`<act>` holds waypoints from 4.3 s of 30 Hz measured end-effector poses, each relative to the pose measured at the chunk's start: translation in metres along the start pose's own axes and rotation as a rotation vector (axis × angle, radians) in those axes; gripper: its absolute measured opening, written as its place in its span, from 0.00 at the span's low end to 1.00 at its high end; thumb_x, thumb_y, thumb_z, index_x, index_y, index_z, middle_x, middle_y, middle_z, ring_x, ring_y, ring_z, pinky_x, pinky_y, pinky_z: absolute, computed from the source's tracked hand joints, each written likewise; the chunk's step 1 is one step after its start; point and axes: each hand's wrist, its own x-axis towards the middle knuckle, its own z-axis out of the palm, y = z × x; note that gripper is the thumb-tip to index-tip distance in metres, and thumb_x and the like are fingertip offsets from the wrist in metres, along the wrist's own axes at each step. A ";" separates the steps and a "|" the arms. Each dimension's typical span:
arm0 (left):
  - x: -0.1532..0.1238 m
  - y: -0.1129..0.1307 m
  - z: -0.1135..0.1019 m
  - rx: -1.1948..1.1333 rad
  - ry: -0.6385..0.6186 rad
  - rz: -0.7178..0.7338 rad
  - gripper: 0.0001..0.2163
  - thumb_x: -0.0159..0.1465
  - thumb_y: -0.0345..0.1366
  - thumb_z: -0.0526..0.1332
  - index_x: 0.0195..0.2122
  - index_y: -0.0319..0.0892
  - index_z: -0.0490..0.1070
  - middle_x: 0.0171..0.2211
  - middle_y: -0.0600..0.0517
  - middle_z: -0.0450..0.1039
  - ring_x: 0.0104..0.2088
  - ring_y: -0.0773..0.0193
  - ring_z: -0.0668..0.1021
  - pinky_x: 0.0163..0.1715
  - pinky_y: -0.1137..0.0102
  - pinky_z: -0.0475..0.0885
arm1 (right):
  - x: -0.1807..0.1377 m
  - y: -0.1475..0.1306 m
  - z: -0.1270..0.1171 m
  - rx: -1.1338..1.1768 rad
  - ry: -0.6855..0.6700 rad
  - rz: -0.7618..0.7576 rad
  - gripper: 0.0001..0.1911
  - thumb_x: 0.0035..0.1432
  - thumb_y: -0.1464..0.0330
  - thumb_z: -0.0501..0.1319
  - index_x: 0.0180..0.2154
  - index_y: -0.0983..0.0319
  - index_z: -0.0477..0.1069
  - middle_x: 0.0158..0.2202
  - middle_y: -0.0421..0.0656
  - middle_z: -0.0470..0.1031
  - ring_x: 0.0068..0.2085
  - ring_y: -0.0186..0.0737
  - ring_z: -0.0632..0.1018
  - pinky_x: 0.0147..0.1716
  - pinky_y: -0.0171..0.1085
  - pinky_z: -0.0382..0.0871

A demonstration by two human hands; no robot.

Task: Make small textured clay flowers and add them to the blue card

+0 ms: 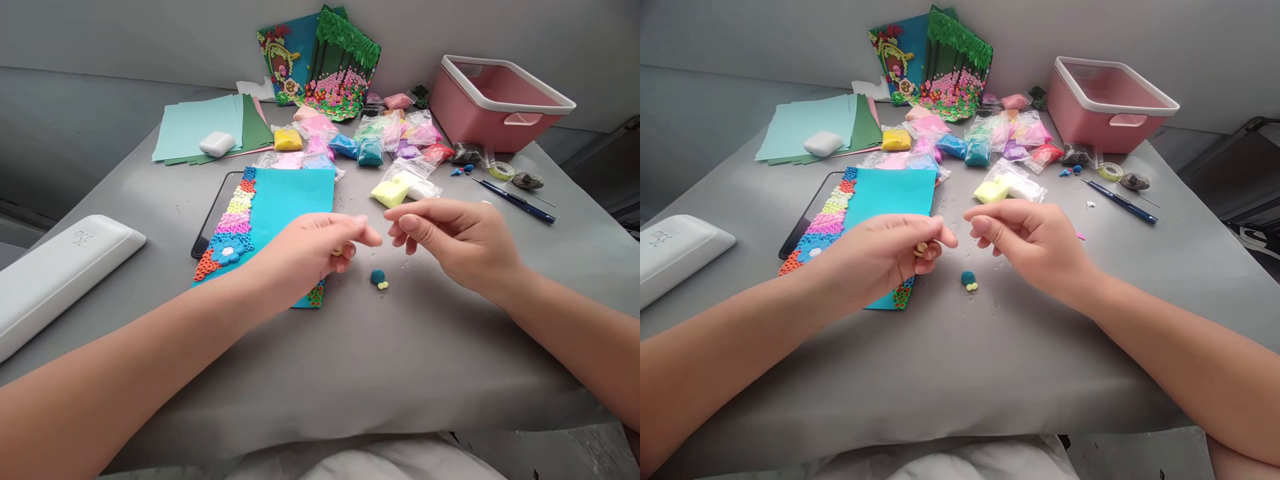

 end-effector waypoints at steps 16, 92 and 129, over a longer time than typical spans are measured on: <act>-0.005 -0.032 0.000 1.110 -0.115 0.677 0.17 0.78 0.39 0.57 0.52 0.41 0.86 0.52 0.41 0.82 0.50 0.49 0.81 0.55 0.58 0.76 | 0.003 0.005 0.002 0.034 0.030 0.019 0.15 0.55 0.54 0.81 0.38 0.56 0.88 0.34 0.41 0.87 0.34 0.39 0.86 0.37 0.39 0.88; -0.007 -0.001 0.003 -0.137 -0.010 0.095 0.13 0.56 0.40 0.83 0.41 0.51 0.87 0.42 0.55 0.83 0.36 0.68 0.75 0.30 0.72 0.64 | -0.016 -0.020 0.012 -0.027 0.128 -0.099 0.04 0.67 0.63 0.73 0.37 0.51 0.88 0.37 0.39 0.87 0.32 0.36 0.80 0.28 0.39 0.75; -0.002 0.000 0.004 -0.354 -0.035 -0.046 0.13 0.59 0.41 0.82 0.41 0.44 0.86 0.42 0.51 0.83 0.30 0.74 0.68 0.34 0.74 0.67 | 0.008 -0.018 -0.023 0.302 0.008 0.045 0.11 0.66 0.68 0.73 0.48 0.49 0.85 0.48 0.38 0.88 0.54 0.44 0.85 0.42 0.40 0.82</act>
